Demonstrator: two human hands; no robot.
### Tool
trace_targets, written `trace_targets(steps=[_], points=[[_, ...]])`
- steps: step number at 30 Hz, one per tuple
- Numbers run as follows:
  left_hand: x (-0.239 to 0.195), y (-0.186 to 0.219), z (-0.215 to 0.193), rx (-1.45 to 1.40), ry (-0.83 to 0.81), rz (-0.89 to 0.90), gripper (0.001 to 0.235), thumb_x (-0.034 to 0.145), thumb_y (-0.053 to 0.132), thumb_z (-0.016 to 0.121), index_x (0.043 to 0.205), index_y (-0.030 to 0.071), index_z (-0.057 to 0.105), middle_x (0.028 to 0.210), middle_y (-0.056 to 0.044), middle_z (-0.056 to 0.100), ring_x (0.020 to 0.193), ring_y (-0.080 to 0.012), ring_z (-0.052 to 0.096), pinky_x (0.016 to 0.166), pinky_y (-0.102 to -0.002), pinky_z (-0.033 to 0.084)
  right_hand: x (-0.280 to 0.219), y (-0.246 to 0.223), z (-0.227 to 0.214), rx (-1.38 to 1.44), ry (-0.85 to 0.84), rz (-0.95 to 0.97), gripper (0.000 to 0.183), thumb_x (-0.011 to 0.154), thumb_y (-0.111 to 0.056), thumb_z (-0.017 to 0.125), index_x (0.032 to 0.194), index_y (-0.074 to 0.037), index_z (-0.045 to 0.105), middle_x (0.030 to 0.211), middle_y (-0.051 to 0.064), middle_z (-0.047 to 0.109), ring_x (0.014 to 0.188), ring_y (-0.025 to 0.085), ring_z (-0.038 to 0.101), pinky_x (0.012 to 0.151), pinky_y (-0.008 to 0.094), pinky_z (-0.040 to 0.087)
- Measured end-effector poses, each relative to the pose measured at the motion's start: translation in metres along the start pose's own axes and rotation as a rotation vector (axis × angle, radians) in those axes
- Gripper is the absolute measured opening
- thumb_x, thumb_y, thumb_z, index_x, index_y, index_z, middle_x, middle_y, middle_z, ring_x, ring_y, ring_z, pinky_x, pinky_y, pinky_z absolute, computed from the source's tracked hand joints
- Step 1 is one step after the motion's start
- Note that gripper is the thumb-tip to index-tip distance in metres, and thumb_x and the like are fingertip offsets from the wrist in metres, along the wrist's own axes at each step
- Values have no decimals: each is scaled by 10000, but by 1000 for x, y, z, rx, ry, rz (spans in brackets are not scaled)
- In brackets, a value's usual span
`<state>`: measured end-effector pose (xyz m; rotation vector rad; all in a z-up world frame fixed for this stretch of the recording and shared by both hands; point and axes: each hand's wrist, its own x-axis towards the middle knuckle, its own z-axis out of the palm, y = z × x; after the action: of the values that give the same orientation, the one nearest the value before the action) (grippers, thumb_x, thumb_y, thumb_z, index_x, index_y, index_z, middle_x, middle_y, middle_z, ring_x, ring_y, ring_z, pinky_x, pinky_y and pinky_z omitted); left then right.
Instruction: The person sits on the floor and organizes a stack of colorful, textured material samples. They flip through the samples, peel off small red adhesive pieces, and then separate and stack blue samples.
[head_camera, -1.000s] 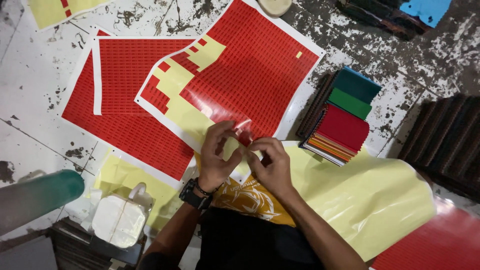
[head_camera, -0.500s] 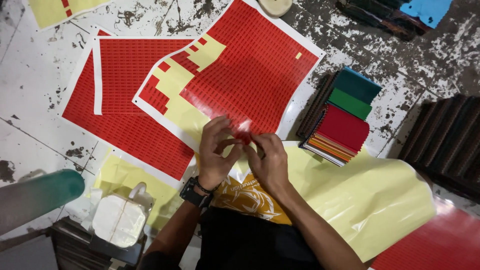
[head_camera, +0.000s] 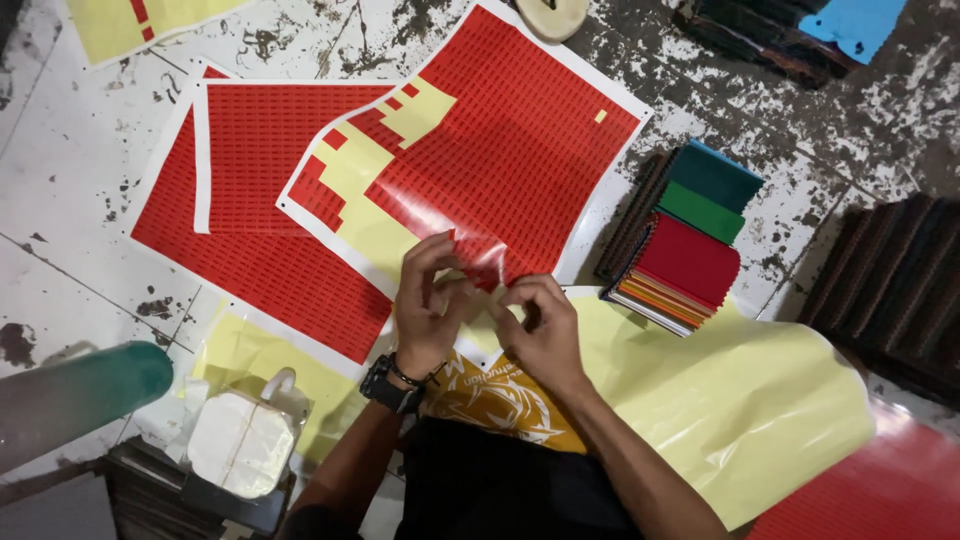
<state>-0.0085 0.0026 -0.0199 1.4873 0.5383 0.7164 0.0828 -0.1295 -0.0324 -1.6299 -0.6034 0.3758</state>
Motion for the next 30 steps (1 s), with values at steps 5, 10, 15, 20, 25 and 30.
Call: trace_targets(steps=[5, 10, 15, 20, 25, 30], points=[[-4, -11, 3, -7, 11, -51, 434, 968, 33, 576, 1394, 31, 493, 1437, -164, 419, 1079, -235, 560, 843, -371, 595, -15, -14, -5, 623, -245, 287, 193, 802, -55, 835, 906, 12, 686, 726, 82, 612, 604, 99, 574, 532, 216, 471], [2, 17, 12, -4, -18, -56, 415, 1040, 193, 532, 1412, 32, 441, 1438, -175, 393, 1090, -277, 537, 881, -422, 566, -23, -14, 16, 520, -187, 404, 259, 763, -66, 875, 934, 31, 707, 716, 79, 630, 593, 89, 557, 534, 206, 491], [2, 15, 12, -64, 26, -54, 413, 1054, 257, 477, 1391, 22, 443, 1434, -138, 396, 1102, -213, 537, 878, -336, 548, 7, -23, -2, -274, 78, 37, 248, 810, -66, 842, 1036, -16, 754, 827, 117, 668, 679, 245, 658, 624, 313, 538], [2, 15, 14, -119, 25, -59, 444, 1042, 297, 495, 1389, 24, 443, 1446, -135, 382, 1107, -196, 516, 880, -345, 579, 13, 5, 8, -503, 40, -224, 270, 808, -117, 867, 1022, 6, 759, 868, 121, 667, 790, 297, 674, 700, 360, 575], [1, 9, 12, -165, 52, -53, 476, 1021, 317, 530, 1379, 14, 452, 1439, -141, 376, 1095, -199, 510, 873, -356, 594, 10, 8, 9, -576, 39, -362, 168, 856, -66, 796, 1003, 11, 769, 858, 116, 663, 801, 318, 668, 706, 374, 571], [0, 6, 10, -189, 54, -51, 458, 1023, 299, 532, 1373, 11, 463, 1441, -146, 377, 1090, -213, 500, 867, -389, 602, 8, 0, 10, -634, 77, -460, 81, 870, -80, 789, 937, -41, 769, 842, 76, 672, 759, 285, 667, 658, 368, 557]])
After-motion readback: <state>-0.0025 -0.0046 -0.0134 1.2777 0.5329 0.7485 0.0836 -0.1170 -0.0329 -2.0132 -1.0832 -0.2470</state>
